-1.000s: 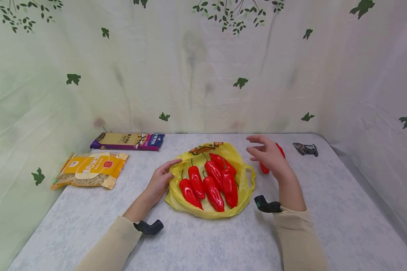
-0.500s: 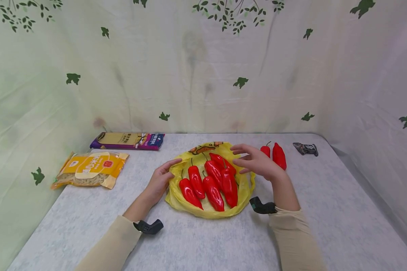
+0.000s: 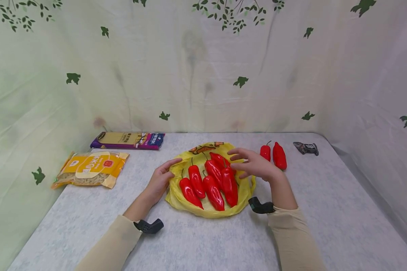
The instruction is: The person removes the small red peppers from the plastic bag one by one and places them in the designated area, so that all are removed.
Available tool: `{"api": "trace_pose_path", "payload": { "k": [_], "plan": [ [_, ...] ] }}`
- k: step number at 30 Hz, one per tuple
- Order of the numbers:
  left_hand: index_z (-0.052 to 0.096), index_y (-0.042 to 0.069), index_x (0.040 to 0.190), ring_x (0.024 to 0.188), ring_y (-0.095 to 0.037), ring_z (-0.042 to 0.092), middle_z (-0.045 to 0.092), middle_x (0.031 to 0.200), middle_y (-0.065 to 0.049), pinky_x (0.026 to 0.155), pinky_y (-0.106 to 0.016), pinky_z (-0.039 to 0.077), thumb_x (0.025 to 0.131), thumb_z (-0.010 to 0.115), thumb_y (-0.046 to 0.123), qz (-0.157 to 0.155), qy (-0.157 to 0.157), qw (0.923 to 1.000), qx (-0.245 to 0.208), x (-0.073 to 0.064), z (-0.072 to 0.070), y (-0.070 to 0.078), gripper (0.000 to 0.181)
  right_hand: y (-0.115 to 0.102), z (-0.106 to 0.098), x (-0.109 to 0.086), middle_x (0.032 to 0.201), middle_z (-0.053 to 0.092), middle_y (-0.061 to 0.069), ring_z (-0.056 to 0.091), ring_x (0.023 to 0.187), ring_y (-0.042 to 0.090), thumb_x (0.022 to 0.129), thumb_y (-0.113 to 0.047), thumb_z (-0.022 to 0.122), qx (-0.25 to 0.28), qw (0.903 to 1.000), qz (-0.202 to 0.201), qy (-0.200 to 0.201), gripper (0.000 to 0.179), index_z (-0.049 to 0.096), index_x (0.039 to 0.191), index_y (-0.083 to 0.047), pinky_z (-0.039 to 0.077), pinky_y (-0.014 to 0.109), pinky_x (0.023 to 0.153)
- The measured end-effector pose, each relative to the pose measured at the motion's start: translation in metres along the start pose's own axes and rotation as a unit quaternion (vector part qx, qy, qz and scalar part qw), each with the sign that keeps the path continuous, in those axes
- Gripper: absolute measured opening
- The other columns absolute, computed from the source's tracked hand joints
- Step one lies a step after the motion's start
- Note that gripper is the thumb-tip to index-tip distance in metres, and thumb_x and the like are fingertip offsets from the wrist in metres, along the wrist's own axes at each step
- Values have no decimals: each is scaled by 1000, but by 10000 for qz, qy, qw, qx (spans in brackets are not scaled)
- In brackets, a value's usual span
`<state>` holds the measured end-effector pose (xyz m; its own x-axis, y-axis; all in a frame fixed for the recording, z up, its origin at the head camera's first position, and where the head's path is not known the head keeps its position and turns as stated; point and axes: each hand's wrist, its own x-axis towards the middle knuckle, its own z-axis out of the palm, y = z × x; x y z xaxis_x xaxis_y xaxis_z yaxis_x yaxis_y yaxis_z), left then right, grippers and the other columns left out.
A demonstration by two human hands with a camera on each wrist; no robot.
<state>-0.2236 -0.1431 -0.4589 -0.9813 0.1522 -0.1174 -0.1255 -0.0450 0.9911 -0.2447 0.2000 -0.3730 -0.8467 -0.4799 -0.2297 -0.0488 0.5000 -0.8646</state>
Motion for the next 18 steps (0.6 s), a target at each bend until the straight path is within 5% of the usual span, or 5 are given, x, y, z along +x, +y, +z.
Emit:
{"api": "trace_pose_path", "payload": {
  "k": [18],
  "plan": [
    [55, 18, 142, 147, -20, 36, 40, 158, 2, 120, -40, 35, 92, 42, -3, 3, 25, 10000, -16, 1, 0, 0, 56, 11, 10, 7, 138, 54, 16, 55, 122, 31, 88, -23, 74, -668, 9968, 78, -437, 59, 53, 142, -20, 61, 39, 87]
  ]
}}
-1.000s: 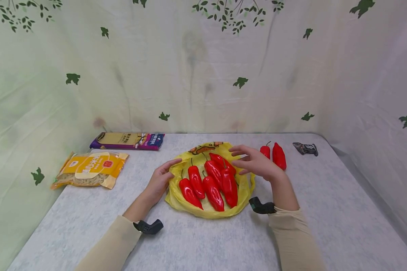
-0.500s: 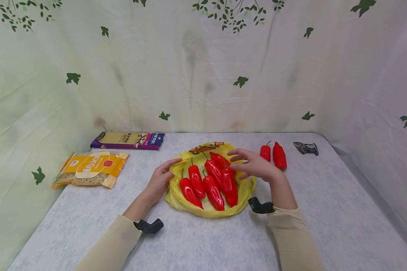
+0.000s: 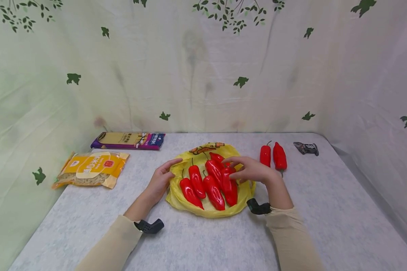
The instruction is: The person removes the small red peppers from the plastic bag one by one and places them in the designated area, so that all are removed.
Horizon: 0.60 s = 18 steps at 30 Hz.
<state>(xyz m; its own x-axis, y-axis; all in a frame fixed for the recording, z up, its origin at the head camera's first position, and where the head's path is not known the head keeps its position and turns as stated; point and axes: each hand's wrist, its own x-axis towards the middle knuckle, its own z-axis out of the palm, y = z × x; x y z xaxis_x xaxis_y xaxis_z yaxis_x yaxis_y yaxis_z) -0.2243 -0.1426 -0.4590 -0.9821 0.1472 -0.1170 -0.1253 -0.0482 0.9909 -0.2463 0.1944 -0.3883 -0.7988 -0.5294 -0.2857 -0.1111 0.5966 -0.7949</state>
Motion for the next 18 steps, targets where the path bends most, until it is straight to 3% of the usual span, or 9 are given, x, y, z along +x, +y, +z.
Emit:
{"api": "trace_pose_path", "payload": {
  "k": [9, 18],
  "plan": [
    [54, 17, 142, 146, -20, 37, 40, 157, 2, 119, -40, 36, 92, 41, -3, 48, -37, 10000, 18, -1, 0, 0, 56, 1, 5, 6, 146, 48, 16, 56, 123, 31, 88, -21, 74, 130, 9998, -74, -116, 55, 56, 140, -18, 61, 39, 87],
    [54, 17, 142, 145, -20, 39, 41, 157, 2, 118, -40, 37, 93, 41, -3, 21, -5, 10000, 2, -2, 1, 1, 55, -2, 8, 7, 143, 51, 14, 57, 118, 28, 90, -17, 72, -123, 9999, -70, -48, 46, 62, 134, -19, 61, 38, 86]
  ]
}}
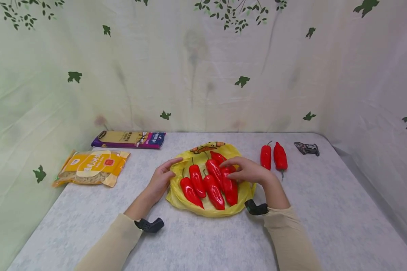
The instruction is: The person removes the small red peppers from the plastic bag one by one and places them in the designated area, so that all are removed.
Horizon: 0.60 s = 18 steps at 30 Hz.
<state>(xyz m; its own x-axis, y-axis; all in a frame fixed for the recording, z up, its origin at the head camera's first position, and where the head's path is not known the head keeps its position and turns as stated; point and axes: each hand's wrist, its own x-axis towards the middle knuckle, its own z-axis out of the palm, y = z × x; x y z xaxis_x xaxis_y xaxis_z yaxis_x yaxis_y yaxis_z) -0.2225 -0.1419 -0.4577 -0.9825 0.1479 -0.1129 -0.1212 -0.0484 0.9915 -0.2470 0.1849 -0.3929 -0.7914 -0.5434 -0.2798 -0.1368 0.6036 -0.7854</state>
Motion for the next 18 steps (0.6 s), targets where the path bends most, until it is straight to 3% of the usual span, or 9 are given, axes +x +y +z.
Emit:
{"api": "trace_pose_path", "payload": {
  "k": [10, 18],
  "plan": [
    [54, 17, 142, 146, -20, 38, 40, 158, 1, 118, -40, 36, 93, 41, -4, -7, 13, 10000, 10, 0, 0, 1, 56, 3, 0, 2, 139, 54, 12, 53, 122, 29, 89, -20, 73, -129, 9998, -79, 92, 40, 65, 128, -20, 60, 37, 88],
    [55, 17, 142, 147, -20, 37, 40, 157, 2, 119, -39, 36, 92, 42, -4, -25, 46, 10000, 2, -1, 1, 1, 56, 2, -1, 1, 141, 51, 13, 48, 127, 33, 82, -21, 80, -138, 9999, 30, 48, 51, 62, 129, -21, 61, 39, 84]
  ]
}}
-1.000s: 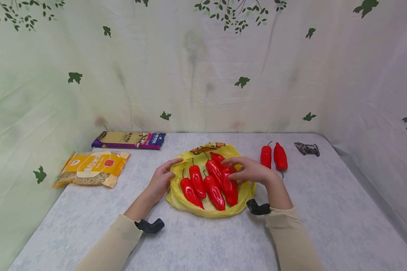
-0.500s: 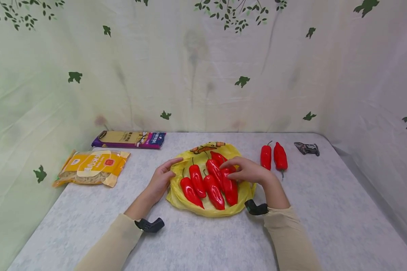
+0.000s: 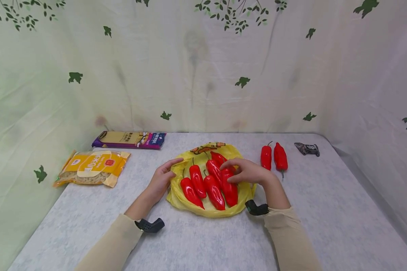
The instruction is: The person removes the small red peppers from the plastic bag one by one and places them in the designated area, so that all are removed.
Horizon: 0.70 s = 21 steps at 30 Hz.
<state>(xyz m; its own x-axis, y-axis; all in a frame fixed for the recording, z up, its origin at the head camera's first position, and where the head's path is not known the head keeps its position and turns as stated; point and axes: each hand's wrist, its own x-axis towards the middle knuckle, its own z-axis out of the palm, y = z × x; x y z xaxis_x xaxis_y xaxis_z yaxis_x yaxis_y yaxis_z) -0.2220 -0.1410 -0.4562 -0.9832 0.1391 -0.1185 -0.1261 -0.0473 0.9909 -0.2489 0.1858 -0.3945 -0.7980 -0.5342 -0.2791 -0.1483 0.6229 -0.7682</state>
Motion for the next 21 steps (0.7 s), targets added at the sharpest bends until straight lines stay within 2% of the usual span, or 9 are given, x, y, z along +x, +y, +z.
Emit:
{"api": "trace_pose_path", "payload": {
  "k": [7, 13, 21],
  "plan": [
    [55, 17, 142, 147, -20, 38, 40, 158, 1, 119, -40, 36, 92, 42, -4, 21, -7, 10000, 35, 0, 0, -1, 56, 0, 0, -1, 143, 49, 14, 42, 132, 35, 81, -21, 80, -53, 10000, 29, -37, 53, 61, 130, -22, 61, 40, 86],
    [55, 18, 142, 147, -20, 38, 40, 157, 2, 118, -39, 37, 92, 42, -3, -13, -13, 10000, 27, 1, -1, -1, 56, 0, 0, -2, 141, 49, 12, 42, 131, 33, 80, -20, 81, -67, 10000, -38, -27, 52, 61, 128, -24, 61, 38, 86],
    [55, 19, 142, 148, -21, 36, 40, 158, 2, 120, -40, 35, 92, 43, -3, -11, 7, 10000, 35, 0, 0, -2, 56, -3, -3, -5, 146, 47, 10, 40, 138, 36, 81, -17, 78, 141, 9987, -474, -94, 54, 59, 131, -25, 60, 41, 88]
  ]
}}
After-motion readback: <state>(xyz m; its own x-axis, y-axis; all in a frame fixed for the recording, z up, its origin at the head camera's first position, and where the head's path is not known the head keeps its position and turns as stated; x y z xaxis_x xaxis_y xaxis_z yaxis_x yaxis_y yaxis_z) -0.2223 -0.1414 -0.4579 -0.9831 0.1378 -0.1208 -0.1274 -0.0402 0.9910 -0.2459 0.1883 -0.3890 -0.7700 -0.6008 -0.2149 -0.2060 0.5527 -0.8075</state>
